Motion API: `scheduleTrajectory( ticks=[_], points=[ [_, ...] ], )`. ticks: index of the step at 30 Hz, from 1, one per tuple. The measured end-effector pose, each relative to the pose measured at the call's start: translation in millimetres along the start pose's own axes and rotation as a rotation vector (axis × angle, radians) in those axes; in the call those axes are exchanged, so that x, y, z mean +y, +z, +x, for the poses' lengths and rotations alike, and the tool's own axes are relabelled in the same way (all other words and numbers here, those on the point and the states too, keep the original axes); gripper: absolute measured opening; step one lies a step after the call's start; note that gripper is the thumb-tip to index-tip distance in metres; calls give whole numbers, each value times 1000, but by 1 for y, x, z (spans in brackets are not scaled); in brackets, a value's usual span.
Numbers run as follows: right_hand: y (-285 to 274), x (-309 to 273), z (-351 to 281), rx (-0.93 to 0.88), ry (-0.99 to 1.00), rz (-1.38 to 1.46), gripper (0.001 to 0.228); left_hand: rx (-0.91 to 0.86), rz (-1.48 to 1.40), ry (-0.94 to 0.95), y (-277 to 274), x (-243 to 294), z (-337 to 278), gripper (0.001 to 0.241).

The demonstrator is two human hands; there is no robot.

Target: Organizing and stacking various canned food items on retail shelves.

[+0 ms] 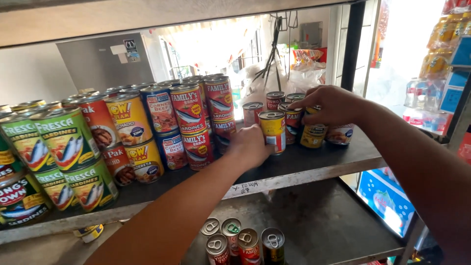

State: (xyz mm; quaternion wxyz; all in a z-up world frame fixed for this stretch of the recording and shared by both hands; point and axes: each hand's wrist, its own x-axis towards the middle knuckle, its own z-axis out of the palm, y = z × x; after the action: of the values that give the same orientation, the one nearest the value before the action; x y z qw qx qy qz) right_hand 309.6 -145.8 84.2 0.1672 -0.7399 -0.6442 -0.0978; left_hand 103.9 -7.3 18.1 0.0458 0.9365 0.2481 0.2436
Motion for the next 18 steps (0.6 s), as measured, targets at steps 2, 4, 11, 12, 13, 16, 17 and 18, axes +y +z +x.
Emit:
scheduleTrajectory(
  ticks=[2, 4, 11, 12, 13, 16, 17, 18],
  points=[
    [-1, 10, 0, 26, -19, 6, 52, -3, -20, 1, 1, 2, 3, 62],
    [-1, 18, 3, 52, -48, 7, 46, 2, -41, -5, 2, 2, 5, 65],
    [6, -8, 19, 55, -60, -132, 51, -74, -173, 8, -2, 8, 1, 80],
    [6, -17, 21, 46, -29, -230, 52, -43, -205, 17, 2, 6, 2, 87],
    [5, -21, 19, 45, -23, -229, 52, -48, -206, 21, 0, 8, 0, 87],
    [0, -31, 17, -40, 114, -291, 51, -42, -206, -20, -6, 11, -3, 92],
    [1, -31, 17, -28, 110, -298, 53, -31, -207, -35, -7, 10, -4, 93],
    [3, -32, 17, -16, 106, -304, 54, -19, -208, -51, -8, 10, -5, 93]
  ],
)
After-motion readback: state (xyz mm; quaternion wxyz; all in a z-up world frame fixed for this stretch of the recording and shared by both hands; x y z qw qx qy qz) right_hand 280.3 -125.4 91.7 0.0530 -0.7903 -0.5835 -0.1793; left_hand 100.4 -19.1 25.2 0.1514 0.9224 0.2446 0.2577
